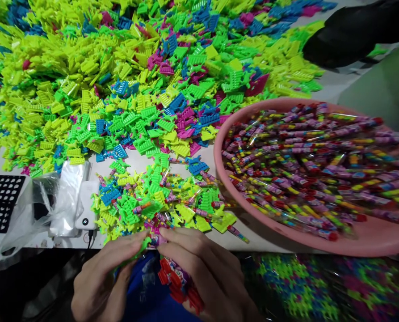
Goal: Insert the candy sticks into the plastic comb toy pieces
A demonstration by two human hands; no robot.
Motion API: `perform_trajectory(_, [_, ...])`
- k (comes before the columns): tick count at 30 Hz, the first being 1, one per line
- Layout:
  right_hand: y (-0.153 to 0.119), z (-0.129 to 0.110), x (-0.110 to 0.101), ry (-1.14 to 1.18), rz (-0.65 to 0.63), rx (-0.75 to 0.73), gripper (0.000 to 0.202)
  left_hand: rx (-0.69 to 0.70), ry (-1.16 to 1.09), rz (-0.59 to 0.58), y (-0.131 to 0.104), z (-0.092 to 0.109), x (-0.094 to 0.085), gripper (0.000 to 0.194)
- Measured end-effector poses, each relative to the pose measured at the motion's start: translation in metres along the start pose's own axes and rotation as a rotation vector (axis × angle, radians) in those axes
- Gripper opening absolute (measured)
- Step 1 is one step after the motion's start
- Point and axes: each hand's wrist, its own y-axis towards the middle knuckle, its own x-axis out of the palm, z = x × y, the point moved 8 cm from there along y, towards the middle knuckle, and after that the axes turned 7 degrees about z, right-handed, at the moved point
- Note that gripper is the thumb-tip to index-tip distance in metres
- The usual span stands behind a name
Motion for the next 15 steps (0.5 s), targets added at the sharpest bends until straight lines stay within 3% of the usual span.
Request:
perform_trajectory(4, [0.003,-0.004,-0.008,0.021,-0.014,-0.039,0.030,0.079,-0.007,-0.042,-0.001,0.001,-0.003,0.029])
perform_trajectory(9, [0.003,0.003,-0.022,0.054,-0.065,0.114,0.034,0.166,-0.137,-0.013,-0.006,-0.001,0.005,0.030])
perform_trajectory(13, [0.004,0.010,-0.020,0.169,-0.057,0.185,0.029,0.017,-0.118,-0.063,-0.006,-0.015,0.011,0.016])
perform_trajectory(15, [0.003,0.019,-0.014,0.269,-0.046,0.276,0.024,-0.142,-0.111,-0.063,-0.004,-0.023,0.009,0.026])
